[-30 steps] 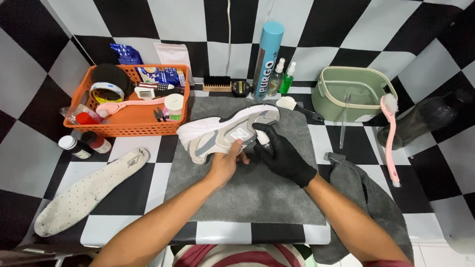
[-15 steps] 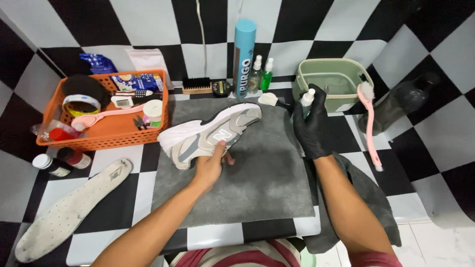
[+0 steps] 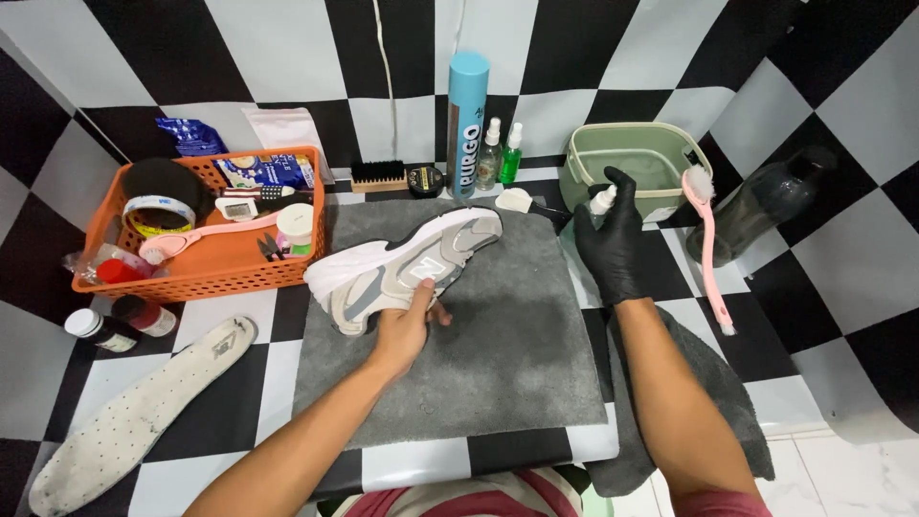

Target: A person is cleaning a white sneaker using a cleaning spray and a microfiber cloth at a service counter.

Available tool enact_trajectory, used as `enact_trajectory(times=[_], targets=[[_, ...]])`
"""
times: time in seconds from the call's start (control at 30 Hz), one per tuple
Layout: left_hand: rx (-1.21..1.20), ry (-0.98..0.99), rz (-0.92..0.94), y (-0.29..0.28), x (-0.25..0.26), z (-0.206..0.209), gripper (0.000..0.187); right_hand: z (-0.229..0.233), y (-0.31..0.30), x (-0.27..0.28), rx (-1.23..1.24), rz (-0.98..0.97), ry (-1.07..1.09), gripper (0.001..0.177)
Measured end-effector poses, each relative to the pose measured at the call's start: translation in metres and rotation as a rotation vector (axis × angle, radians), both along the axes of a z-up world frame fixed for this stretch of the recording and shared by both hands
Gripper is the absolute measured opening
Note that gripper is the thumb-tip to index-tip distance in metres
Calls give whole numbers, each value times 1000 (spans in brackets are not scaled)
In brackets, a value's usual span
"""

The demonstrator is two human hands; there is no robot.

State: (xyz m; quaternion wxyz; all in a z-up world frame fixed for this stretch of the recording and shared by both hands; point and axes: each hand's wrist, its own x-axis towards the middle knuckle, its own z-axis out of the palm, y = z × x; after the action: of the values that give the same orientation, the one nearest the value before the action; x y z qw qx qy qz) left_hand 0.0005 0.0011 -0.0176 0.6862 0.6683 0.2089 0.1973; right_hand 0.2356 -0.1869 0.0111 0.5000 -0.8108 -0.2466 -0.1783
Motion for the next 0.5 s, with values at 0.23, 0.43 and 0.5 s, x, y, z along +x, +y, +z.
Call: enact_trajectory(times=[0.23,0.43,0.5], targets=[[-23,27,-2,0,-1,-1,39,4,-10,23,-383,-141,164,50],[-58,0,-3,2,2,-6,36,10,-15,10,-310,-88,173,49],[-60,-7,-2,2,2,-6,36,8,-14,9,-270,-59,117,50]])
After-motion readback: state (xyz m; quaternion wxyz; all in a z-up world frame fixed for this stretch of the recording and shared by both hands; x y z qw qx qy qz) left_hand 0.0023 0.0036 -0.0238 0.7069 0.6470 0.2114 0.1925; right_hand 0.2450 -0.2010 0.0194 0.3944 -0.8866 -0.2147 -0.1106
